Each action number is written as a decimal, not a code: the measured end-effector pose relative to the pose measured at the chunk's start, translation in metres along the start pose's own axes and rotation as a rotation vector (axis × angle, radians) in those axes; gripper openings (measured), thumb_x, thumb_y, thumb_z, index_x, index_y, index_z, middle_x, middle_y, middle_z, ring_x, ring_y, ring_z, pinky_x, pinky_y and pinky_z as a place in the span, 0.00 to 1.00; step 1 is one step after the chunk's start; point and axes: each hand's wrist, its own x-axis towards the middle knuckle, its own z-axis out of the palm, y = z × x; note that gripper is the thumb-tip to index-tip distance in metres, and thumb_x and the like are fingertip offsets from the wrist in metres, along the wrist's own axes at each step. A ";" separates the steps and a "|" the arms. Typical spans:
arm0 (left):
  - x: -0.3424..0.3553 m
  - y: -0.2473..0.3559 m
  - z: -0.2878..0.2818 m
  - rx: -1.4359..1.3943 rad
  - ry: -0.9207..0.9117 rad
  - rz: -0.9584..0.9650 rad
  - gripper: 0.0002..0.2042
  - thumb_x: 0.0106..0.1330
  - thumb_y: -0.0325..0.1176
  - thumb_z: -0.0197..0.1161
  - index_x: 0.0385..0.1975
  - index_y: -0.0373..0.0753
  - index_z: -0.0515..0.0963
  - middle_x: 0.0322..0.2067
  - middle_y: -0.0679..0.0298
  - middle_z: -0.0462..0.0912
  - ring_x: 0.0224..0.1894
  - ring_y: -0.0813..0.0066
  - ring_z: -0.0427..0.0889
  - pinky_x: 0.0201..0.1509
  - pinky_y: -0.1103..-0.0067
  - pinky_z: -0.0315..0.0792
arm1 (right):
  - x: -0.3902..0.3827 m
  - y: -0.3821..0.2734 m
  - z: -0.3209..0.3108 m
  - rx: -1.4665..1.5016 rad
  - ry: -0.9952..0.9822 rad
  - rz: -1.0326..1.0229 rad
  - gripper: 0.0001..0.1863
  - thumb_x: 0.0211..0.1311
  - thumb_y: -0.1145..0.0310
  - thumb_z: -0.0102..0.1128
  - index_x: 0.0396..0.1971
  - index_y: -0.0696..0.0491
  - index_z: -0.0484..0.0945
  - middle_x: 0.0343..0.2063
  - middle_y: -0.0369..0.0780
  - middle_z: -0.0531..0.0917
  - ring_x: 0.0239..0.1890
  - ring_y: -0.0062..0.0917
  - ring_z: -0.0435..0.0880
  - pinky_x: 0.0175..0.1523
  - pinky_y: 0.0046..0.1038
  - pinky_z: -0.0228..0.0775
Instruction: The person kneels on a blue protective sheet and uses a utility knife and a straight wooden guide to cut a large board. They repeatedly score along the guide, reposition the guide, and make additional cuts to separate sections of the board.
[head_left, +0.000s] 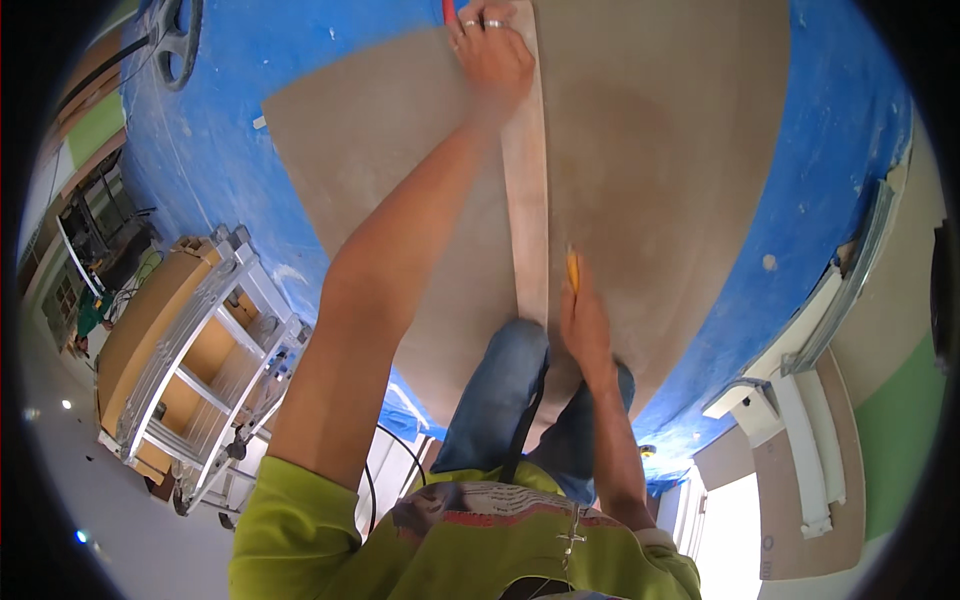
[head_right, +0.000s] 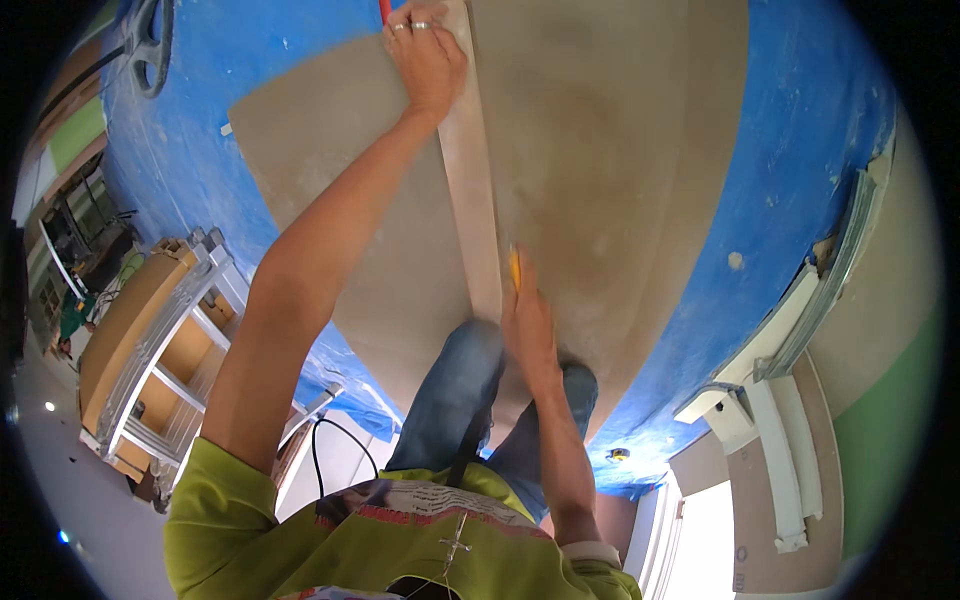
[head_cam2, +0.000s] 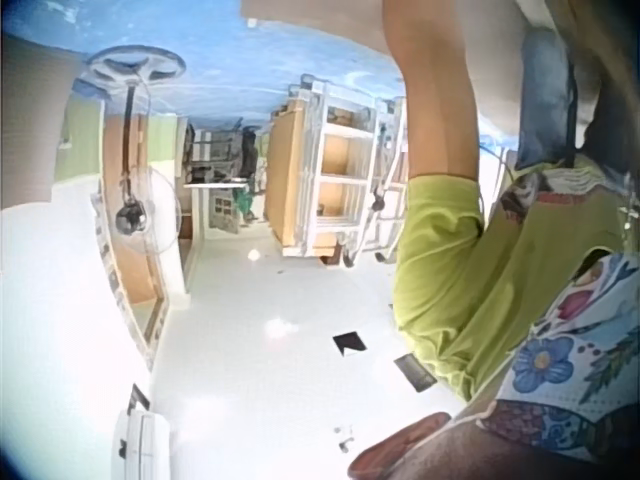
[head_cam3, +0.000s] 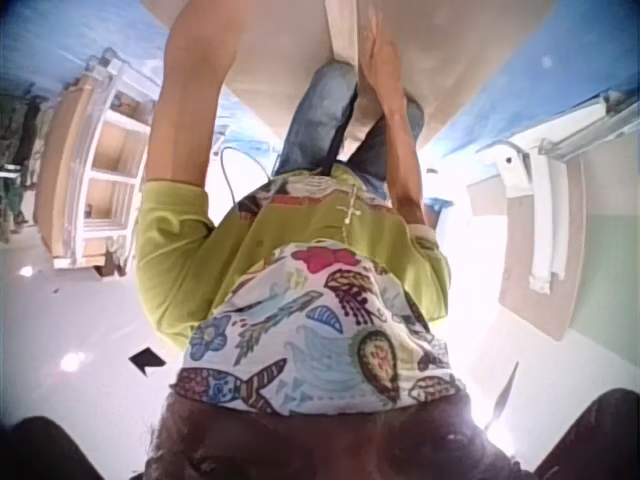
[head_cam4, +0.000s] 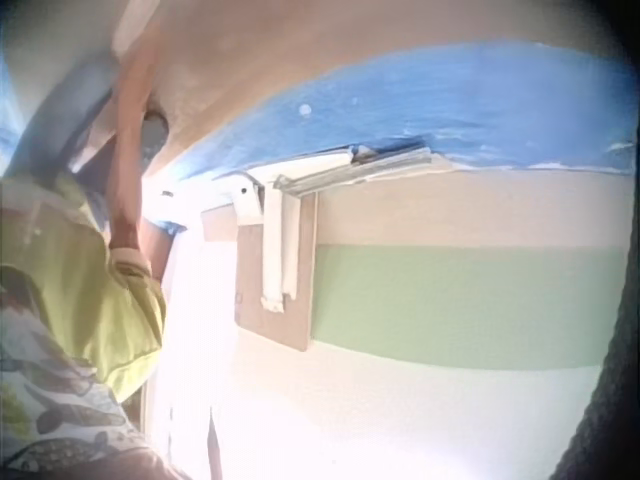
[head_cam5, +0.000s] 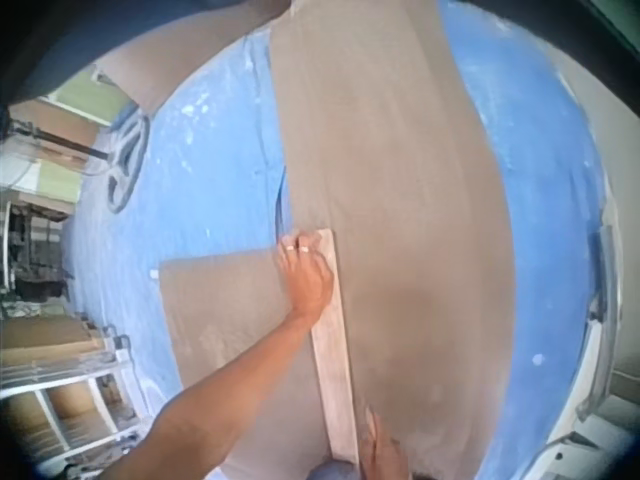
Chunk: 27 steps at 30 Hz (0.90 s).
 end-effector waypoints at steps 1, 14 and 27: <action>-0.001 -0.002 0.001 -0.028 0.004 -0.008 0.12 0.61 0.23 0.55 0.45 0.40 0.75 0.50 0.52 0.73 0.56 0.48 0.71 0.58 0.56 0.64 | 0.026 -0.016 -0.007 0.056 0.057 -0.058 0.29 0.75 0.67 0.46 0.74 0.45 0.54 0.47 0.62 0.81 0.45 0.59 0.81 0.49 0.51 0.73; 0.004 0.003 -0.001 -0.057 -0.051 -0.079 0.12 0.62 0.22 0.54 0.44 0.43 0.75 0.52 0.58 0.71 0.55 0.52 0.70 0.56 0.57 0.64 | 0.207 -0.121 -0.032 0.128 0.132 -0.092 0.27 0.76 0.65 0.46 0.73 0.46 0.58 0.44 0.55 0.84 0.44 0.48 0.86 0.51 0.40 0.75; 0.003 0.004 0.010 -0.030 -0.032 -0.076 0.13 0.59 0.24 0.57 0.44 0.44 0.77 0.51 0.58 0.73 0.54 0.52 0.71 0.57 0.57 0.64 | 0.217 -0.124 -0.032 0.068 0.115 -0.090 0.28 0.75 0.67 0.46 0.73 0.48 0.58 0.45 0.55 0.84 0.45 0.51 0.85 0.52 0.40 0.75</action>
